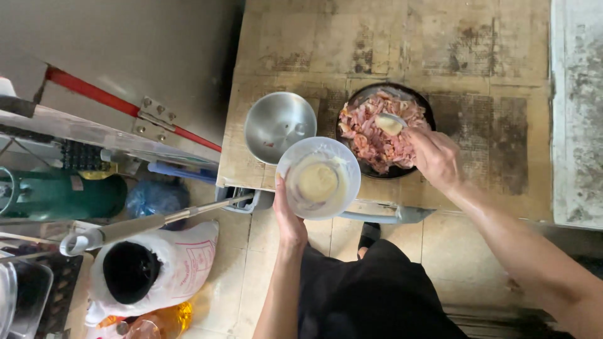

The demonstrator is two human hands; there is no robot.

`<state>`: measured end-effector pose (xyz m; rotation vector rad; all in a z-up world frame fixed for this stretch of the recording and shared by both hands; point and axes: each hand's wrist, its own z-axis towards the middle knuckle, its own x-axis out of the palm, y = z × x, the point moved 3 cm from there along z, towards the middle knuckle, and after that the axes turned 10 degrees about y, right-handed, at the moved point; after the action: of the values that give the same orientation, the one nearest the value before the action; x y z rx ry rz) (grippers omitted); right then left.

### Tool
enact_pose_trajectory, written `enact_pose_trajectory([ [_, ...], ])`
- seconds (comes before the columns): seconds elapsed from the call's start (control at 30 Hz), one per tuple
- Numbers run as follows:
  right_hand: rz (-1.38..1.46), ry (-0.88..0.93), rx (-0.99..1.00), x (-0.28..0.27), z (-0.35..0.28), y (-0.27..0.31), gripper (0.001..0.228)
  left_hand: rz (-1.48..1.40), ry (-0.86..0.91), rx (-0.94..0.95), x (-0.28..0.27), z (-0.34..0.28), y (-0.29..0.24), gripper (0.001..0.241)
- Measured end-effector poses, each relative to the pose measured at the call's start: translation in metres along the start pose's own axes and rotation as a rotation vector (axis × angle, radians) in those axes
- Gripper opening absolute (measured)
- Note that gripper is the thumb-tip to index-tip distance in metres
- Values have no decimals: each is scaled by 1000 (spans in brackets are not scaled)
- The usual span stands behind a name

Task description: Chopping cooked meat on a wooden cutting board and transferring it to a pan for cooking on a stove.

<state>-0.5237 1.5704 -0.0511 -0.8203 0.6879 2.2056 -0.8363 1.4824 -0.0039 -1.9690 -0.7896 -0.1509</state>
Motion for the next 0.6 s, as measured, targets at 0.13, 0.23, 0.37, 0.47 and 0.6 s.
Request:
enact_pose_trajectory([
  [0.13, 22, -13, 28, -4, 2, -17, 16, -50, -25, 34, 16, -3, 9, 61],
  [0.23, 50, -44, 51, 4, -16, -39, 14, -11, -32, -8, 22, -5, 15, 62],
  [0.37, 65, -56, 88, 1, -20, -41, 14, 50, -34, -62, 20, 7, 28, 65],
  [0.47, 108, -103, 88, -11, 5, -21, 14, 149, -5, -47, 21, 15, 30, 63],
  [0.6, 45, -166, 76, -33, 26, 8, 15, 162, 14, -56, 27, 6, 17, 65],
])
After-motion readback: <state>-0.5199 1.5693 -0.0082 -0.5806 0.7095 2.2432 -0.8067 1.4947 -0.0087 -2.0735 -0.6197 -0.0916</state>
